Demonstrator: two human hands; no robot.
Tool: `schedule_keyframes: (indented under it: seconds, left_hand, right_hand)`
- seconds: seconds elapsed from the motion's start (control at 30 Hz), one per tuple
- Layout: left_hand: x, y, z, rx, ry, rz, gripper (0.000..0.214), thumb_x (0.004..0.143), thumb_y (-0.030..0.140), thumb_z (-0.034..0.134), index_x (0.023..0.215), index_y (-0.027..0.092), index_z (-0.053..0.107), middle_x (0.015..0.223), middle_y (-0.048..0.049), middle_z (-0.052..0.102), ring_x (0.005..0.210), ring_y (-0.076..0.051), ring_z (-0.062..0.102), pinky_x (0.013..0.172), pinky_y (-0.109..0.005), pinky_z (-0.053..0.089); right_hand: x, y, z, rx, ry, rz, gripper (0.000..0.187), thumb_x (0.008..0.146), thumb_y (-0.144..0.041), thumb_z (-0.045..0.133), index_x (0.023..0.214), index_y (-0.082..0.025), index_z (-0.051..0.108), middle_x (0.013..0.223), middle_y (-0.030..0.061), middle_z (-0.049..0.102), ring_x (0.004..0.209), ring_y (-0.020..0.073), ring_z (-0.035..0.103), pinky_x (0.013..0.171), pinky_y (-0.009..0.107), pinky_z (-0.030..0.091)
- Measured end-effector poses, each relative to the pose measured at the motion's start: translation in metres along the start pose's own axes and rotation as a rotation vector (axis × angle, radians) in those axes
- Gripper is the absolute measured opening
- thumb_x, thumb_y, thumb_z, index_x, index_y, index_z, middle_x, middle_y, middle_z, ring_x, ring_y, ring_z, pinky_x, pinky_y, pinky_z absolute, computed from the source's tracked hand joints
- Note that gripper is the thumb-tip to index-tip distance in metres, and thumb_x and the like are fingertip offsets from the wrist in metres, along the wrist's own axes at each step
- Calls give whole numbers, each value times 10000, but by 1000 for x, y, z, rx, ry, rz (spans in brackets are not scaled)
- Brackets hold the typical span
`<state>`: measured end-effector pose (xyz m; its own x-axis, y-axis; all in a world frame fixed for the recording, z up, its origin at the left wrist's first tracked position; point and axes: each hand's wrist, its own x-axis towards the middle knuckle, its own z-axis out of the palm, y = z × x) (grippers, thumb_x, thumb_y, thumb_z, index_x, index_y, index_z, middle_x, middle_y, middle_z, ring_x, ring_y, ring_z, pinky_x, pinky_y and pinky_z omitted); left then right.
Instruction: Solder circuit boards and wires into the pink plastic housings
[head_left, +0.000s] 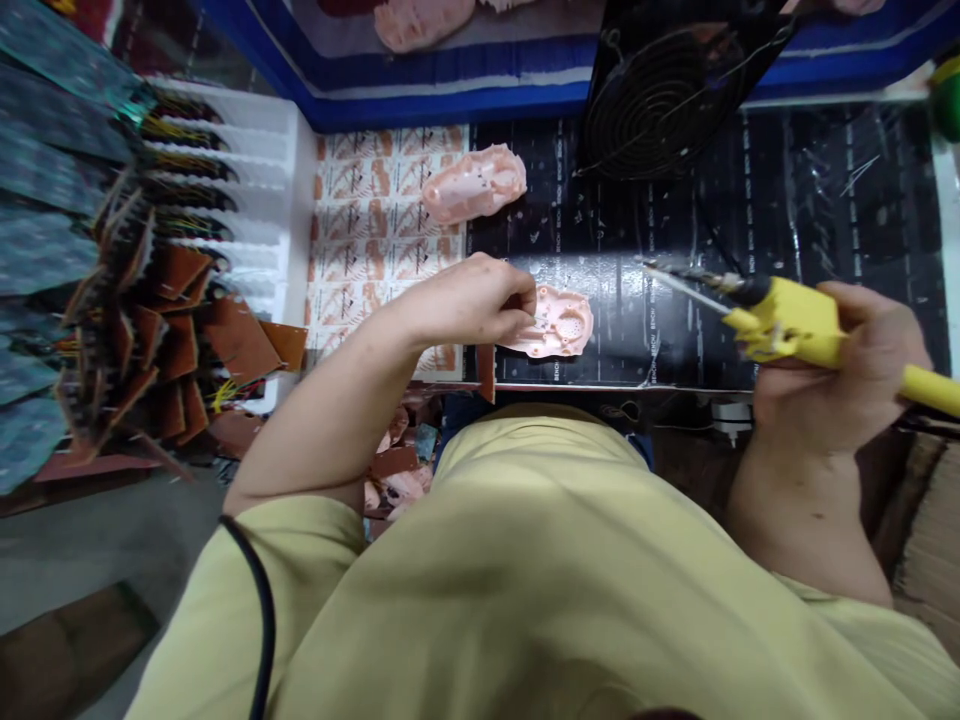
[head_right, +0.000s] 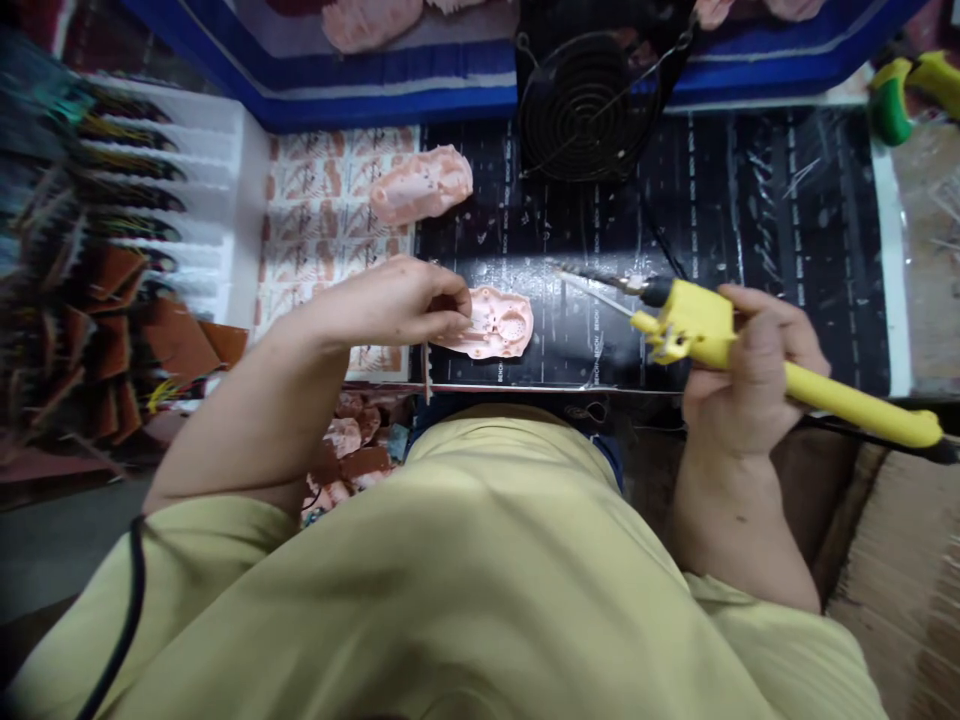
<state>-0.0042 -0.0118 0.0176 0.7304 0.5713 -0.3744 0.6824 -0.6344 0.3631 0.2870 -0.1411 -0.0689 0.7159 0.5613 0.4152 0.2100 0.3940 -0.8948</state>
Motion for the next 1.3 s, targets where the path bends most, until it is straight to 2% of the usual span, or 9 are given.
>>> schedule_keyframes:
  seconds: [0.1,0.23,0.33,0.47,0.63,0.73,1.03,1.2,1.3]
  left_hand:
    - [-3,4,13,-44,111,-60,173,863,242,608,914,159,751,800,-25,724,717,-152,637,755,-261,454]
    - [-6,3,23,-91,186,-78,189,860,285,617,897,164,758,778,-37,720,731,-172,644,767,-286,483]
    - [-4,2,26,-92,215,-58,187,841,269,603,870,172,760,780,-37,726,752,-180,657,786,-294,503]
    - [-2,2,25,-66,218,-55,198,833,242,589,881,174,768,807,-41,736,785,-188,673,815,-300,518]
    - [-1,3,24,-47,204,-52,201,835,247,597,892,177,777,816,-40,737,801,-192,677,840,-310,520]
    - [0,3,26,-47,198,-75,191,837,253,609,888,179,778,822,-41,737,811,-200,681,871,-332,519]
    - [1,6,27,-22,219,-72,161,836,262,624,848,190,768,808,-37,733,821,-212,686,868,-341,512]
    - [2,7,27,-30,222,-68,150,828,251,623,810,197,762,772,-34,722,815,-218,685,879,-353,501]
    - [2,5,28,-33,237,-51,153,828,255,622,818,202,764,759,-26,713,812,-212,680,885,-346,501]
  right_hand:
    - [-17,-13,-4,-10,-85,-119,332,747,-498,820,915,-212,836,739,24,712,595,121,606,550,269,501]
    - [-30,-23,-22,-158,-397,-99,450,777,-333,866,1211,-254,781,848,67,789,620,171,711,526,253,564]
    - [-31,-27,-25,-197,-538,-279,500,724,-228,911,1204,-269,776,931,83,810,667,204,757,572,256,624]
    - [-30,-29,-15,-182,-651,-501,485,687,-215,938,1138,-265,767,838,51,798,654,220,759,543,278,645]
    - [-32,-29,-5,-158,-737,-562,294,719,-211,916,921,-246,704,751,4,764,613,187,738,518,276,638]
    - [-32,-28,-2,-164,-762,-574,270,728,-227,911,859,-253,676,738,-16,756,612,179,736,497,268,623]
    - [-25,-28,-5,-192,-851,-600,290,707,-275,941,871,-269,702,742,-28,756,600,161,719,458,250,587]
    - [-22,-35,-11,-237,-799,-555,204,780,-246,880,868,-296,703,753,-24,755,611,160,719,472,261,590]
    - [-23,-36,-6,-209,-854,-575,266,738,-215,909,901,-280,709,782,-25,764,629,151,729,500,238,601]
